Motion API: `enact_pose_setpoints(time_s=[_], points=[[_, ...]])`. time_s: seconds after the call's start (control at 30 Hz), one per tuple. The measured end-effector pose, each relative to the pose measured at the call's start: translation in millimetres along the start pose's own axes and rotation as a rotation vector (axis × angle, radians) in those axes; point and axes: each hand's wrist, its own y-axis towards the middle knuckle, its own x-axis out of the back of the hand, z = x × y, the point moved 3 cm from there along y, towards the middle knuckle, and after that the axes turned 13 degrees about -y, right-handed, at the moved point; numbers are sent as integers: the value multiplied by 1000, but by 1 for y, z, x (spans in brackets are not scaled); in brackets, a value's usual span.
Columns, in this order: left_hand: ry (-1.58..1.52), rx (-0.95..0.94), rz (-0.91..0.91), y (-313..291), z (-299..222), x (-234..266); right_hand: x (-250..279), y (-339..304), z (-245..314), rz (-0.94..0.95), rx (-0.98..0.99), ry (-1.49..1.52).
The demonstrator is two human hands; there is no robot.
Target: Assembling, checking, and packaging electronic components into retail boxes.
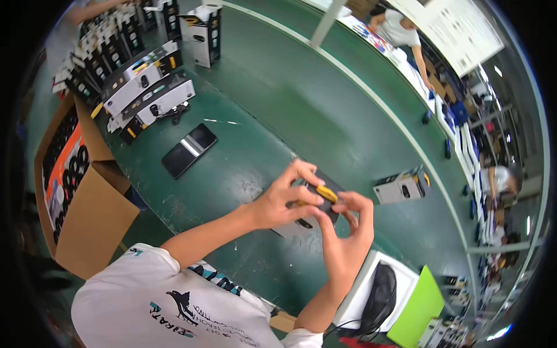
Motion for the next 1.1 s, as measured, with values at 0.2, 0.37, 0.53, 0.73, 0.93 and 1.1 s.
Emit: enact_pose_setpoints(time_s=[0.2, 0.37, 0.53, 0.73, 0.93, 1.1], points=[[72, -74, 15, -29, -39, 12, -33, -24, 4, -101, 266, -52], [164, -94, -32, -19, -71, 53, -43, -8, -46, 2, 67, 102], [675, -125, -551, 54, -15, 234, -8, 99, -99, -279, 207, -80], [917, 130, -896, 142, 56, 404, 13, 184, -146, -201, 98, -54], [964, 425, -873, 162, 66, 493, 15, 180, -145, -49, 31, -36], [751, 259, -627, 149, 48, 376, 23, 102, -124, -467, -6, -380]])
